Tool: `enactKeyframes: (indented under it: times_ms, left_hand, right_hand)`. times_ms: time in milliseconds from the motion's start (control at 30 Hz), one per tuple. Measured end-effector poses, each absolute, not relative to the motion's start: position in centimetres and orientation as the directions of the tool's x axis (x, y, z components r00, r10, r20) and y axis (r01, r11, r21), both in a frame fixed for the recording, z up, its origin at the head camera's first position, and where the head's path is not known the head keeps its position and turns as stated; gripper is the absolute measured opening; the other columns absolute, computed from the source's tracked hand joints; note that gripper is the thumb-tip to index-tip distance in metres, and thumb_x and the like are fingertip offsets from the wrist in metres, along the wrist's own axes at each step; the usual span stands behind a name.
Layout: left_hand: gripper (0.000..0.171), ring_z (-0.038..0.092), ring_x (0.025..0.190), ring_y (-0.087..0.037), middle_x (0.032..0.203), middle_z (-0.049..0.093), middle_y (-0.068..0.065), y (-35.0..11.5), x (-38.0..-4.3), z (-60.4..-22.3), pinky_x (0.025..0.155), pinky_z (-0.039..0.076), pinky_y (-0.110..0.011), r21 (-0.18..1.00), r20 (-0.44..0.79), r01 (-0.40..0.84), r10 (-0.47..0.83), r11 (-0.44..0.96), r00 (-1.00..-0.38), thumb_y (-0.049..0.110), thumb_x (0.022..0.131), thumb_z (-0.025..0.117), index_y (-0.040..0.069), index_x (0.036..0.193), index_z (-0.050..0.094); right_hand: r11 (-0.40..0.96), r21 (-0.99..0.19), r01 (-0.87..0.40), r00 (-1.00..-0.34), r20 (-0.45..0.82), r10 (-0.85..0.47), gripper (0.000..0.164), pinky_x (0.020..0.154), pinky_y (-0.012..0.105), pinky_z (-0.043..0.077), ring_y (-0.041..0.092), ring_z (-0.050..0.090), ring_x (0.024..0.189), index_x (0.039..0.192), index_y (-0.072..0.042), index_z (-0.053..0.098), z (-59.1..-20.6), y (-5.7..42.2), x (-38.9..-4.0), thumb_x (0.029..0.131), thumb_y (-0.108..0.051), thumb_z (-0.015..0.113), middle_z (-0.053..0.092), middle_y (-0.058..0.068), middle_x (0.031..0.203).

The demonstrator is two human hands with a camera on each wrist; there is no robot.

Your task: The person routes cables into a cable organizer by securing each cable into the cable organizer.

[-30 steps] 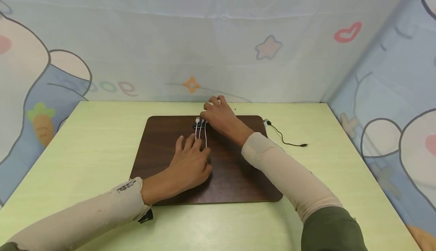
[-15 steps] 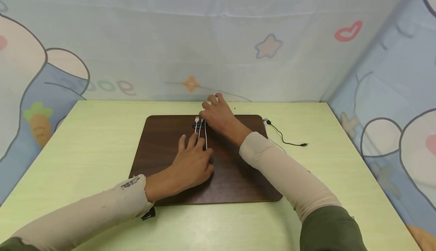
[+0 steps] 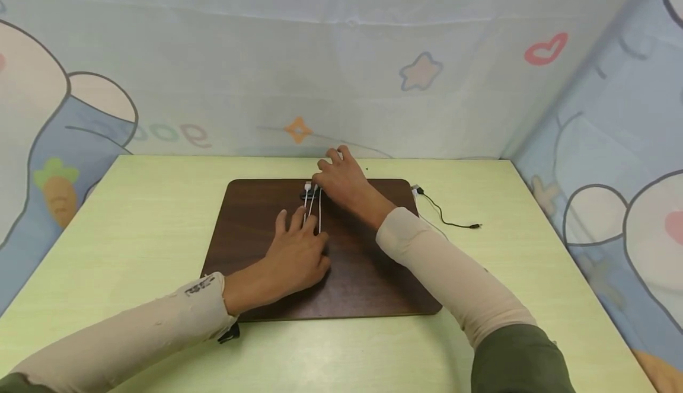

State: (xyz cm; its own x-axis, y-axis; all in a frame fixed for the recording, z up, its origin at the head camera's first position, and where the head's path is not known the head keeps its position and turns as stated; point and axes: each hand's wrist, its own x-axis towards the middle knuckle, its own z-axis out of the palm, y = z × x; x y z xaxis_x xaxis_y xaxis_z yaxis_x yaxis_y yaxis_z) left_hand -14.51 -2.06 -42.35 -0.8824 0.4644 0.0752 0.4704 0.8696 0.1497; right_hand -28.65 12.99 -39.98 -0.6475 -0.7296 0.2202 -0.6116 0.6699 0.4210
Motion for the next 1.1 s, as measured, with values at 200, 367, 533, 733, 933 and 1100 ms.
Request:
enactKeyframes:
  times_ms: [200, 367, 533, 733, 933, 1100]
  left_hand:
    - [0.038, 0.034, 0.162, -0.059, 0.154, 0.06, -0.025, -1.7, -16.9, -47.3, 0.129, 0.018, -0.085, 0.182, 0.132, 0.498, 0.481, 0.848, -0.867, 0.037, 0.097, 0.074, 0.011, 0.124, 0.081]
    - [0.036, 0.037, 0.161, -0.058, 0.156, 0.061, -0.025, -1.2, -15.3, -43.8, 0.128, 0.026, -0.082, 0.162, 0.069, 0.484, 0.48, 0.86, -0.875, 0.033, 0.1, 0.075, 0.01, 0.127, 0.081]
    - [0.037, 0.039, 0.163, -0.055, 0.158, 0.061, -0.023, -1.0, -13.8, -40.7, 0.13, 0.027, -0.078, 0.132, 0.009, 0.472, 0.475, 0.872, -0.88, 0.032, 0.104, 0.073, 0.01, 0.133, 0.081]
    - [0.041, 0.034, 0.165, -0.055, 0.163, 0.057, -0.023, -0.8, -13.8, -40.4, 0.133, 0.023, -0.078, 0.137, -0.032, 0.471, 0.479, 0.871, -0.877, 0.035, 0.107, 0.07, 0.012, 0.14, 0.078]
    - [0.042, 0.033, 0.165, -0.056, 0.164, 0.056, -0.023, -0.9, -13.8, -40.3, 0.133, 0.022, -0.078, 0.142, -0.041, 0.469, 0.479, 0.872, -0.877, 0.036, 0.109, 0.068, 0.013, 0.142, 0.077]
    - [0.042, 0.036, 0.164, -0.055, 0.161, 0.058, -0.024, -1.0, -13.8, -40.4, 0.133, 0.024, -0.077, 0.145, -0.024, 0.467, 0.475, 0.872, -0.88, 0.036, 0.108, 0.067, 0.012, 0.14, 0.077]
  right_hand:
    - [0.679, 0.414, -0.606, -0.677, 0.181, -0.714, 0.017, 0.122, 0.055, 0.049, 0.033, 0.065, 0.143, 0.12, -0.028, 0.087, -39.8, 13.2, -28.5, 0.105, -0.027, 0.078, 0.081, 0.001, 0.136]
    - [0.69, 0.405, -0.6, -0.694, 0.166, -0.7, 0.019, 0.124, 0.055, 0.047, 0.034, 0.063, 0.145, 0.123, -0.028, 0.087, -39.8, 13.6, -28.4, 0.106, -0.025, 0.077, 0.08, 0.002, 0.139]
    - [0.686, 0.408, -0.603, -0.682, 0.182, -0.708, 0.02, 0.123, 0.054, 0.047, 0.033, 0.064, 0.143, 0.124, -0.027, 0.086, -39.9, 13.6, -28.1, 0.108, -0.024, 0.074, 0.08, 0.002, 0.136]
    - [0.676, 0.433, -0.597, -0.675, 0.184, -0.714, 0.022, 0.122, 0.052, 0.047, 0.032, 0.066, 0.14, 0.123, -0.027, 0.087, -39.9, 13.4, -28.0, 0.107, -0.018, 0.075, 0.081, 0.002, 0.134]
    - [0.675, 0.439, -0.593, -0.67, 0.197, -0.716, 0.023, 0.121, 0.05, 0.048, 0.03, 0.066, 0.14, 0.124, -0.027, 0.086, -40.1, 13.5, -27.9, 0.108, -0.016, 0.074, 0.081, 0.0, 0.131]
    - [0.68, 0.414, -0.605, -0.664, 0.208, -0.718, 0.024, 0.12, 0.051, 0.049, 0.031, 0.066, 0.14, 0.126, -0.024, 0.084, -40.6, 13.7, -27.6, 0.108, -0.011, 0.073, 0.08, 0.002, 0.133]
